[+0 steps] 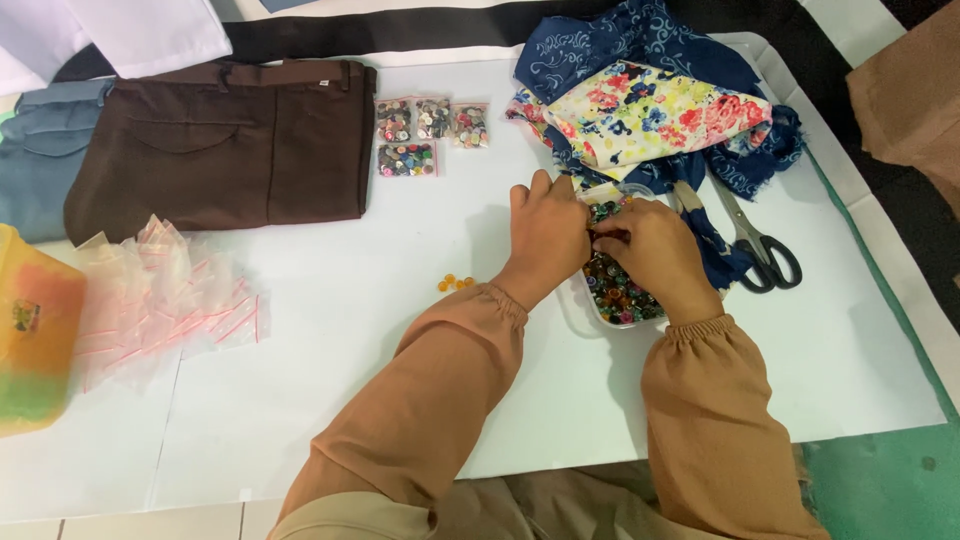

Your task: The person sorts small black and multicolored buttons from a plastic container onto a white table. They place the sorted buttons into small clear plastic bags and then put the filled bags into a yellow plastic container.

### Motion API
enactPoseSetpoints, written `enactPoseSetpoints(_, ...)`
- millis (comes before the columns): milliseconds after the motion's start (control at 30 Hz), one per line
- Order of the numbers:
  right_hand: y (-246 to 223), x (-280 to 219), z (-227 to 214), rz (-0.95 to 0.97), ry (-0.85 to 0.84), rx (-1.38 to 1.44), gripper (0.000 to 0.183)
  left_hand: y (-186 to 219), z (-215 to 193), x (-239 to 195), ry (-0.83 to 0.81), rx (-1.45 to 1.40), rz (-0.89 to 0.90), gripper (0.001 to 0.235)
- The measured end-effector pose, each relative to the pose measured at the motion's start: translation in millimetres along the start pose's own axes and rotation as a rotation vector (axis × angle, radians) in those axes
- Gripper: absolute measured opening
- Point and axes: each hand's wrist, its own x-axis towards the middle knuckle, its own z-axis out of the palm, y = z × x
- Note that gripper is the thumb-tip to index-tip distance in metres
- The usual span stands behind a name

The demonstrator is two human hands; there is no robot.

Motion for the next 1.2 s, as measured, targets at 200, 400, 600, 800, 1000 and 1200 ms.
enactPoseSetpoints(200,2.2,0.9,3.8,0.033,0.000,-0.010,0.013,-0.1,13.4,5.2,-0.023,0.009,0.025,0.010)
enactPoseSetpoints(400,0.6,-1.3,3.0,0.017,0.039,-0.013,0.008,-5.1,20.2,4.8,-0.023,-0.033,0.036,0.010)
enactPoseSetpoints(600,22.2,0.5,29.2,0.014,0.086,0.011,0.011,-8.3,20.9,2.6,-0.003,-0.023,0.053,0.012)
enactPoseSetpoints(800,13.9,2.8,23.0,0.029,0.104,0.044,0.017,-8.1,13.8,1.3,0.013,-0.057,0.071,0.010)
enactPoseSetpoints(1000,2.9,-0.5,15.3,-0.025,0.272,0.107,0.016,-10.1,-2.5,-4.7,0.064,-0.139,0.050,0.012)
enactPoseSetpoints(1200,-45.1,0.5,2.4,-0.246,0.454,0.267,0.012,-43.7,-44.6,-30.0,0.216,-0.208,0.085,0.014)
